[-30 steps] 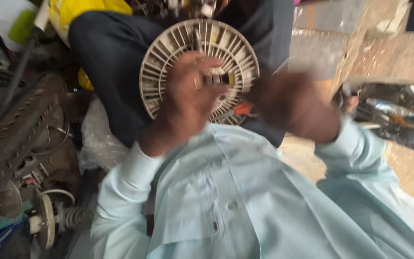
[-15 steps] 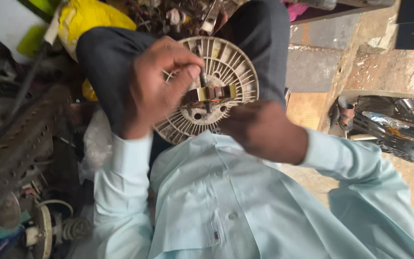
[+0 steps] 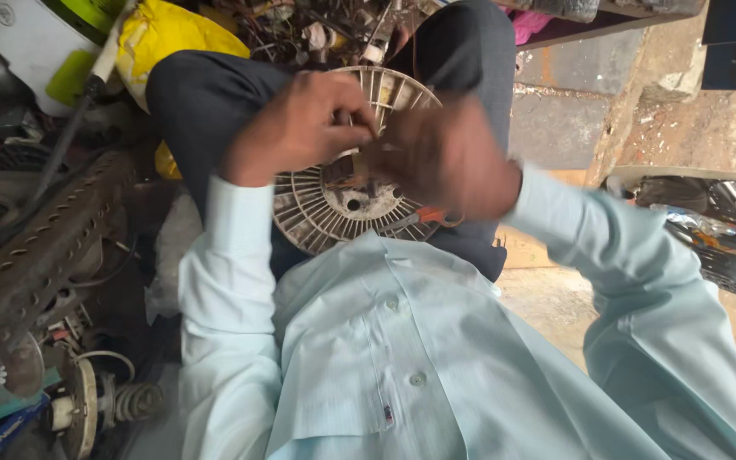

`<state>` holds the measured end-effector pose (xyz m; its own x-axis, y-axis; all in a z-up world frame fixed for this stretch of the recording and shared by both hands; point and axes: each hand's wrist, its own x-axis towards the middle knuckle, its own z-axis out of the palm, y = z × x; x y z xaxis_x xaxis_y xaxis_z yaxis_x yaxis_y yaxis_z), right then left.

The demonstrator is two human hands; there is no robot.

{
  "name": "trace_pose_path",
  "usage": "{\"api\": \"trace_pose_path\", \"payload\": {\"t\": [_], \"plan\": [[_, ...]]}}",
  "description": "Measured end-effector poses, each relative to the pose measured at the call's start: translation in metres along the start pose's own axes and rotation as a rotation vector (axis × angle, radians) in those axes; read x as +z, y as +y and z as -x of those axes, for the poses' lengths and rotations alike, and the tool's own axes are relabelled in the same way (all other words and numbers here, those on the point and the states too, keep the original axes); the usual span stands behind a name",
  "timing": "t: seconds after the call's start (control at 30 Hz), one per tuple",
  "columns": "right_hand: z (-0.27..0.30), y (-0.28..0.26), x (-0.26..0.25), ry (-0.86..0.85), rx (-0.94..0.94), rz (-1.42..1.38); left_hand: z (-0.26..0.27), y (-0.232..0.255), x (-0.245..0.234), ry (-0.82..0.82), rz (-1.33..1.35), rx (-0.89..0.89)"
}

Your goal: The person sits on the floor and winds copper wire around a motor stator core held in their lap. They repeatedly wrap the wire by hand, occasionally pause to adjust the coil, and continue winding until the end of the clip.

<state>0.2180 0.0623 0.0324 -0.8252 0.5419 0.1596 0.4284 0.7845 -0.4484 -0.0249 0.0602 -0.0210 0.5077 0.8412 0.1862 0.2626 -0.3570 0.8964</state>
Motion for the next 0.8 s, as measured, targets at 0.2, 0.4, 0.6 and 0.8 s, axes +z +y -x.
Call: {"api": "trace_pose_path", "payload": {"t": [0.2,0.4,0.6,0.8], "plan": [[0.039,-0.038,-0.04,-0.189,-0.114,-0.096,0.036,0.04,0.027,0.296,0.149,-0.001],[0.036,0.006,-0.039,0.001,0.059,-0.242,0.054,0.078,0.042,0.23,-0.56,0.146],[0.006,0.054,0.012,0.059,0.024,-0.308,0.053,0.077,0.042,0.292,-0.403,0.135],[-0.019,0.034,-0.013,0.308,-0.088,0.294,0.001,0.036,0.016,0.266,-0.176,-0.15]]}}
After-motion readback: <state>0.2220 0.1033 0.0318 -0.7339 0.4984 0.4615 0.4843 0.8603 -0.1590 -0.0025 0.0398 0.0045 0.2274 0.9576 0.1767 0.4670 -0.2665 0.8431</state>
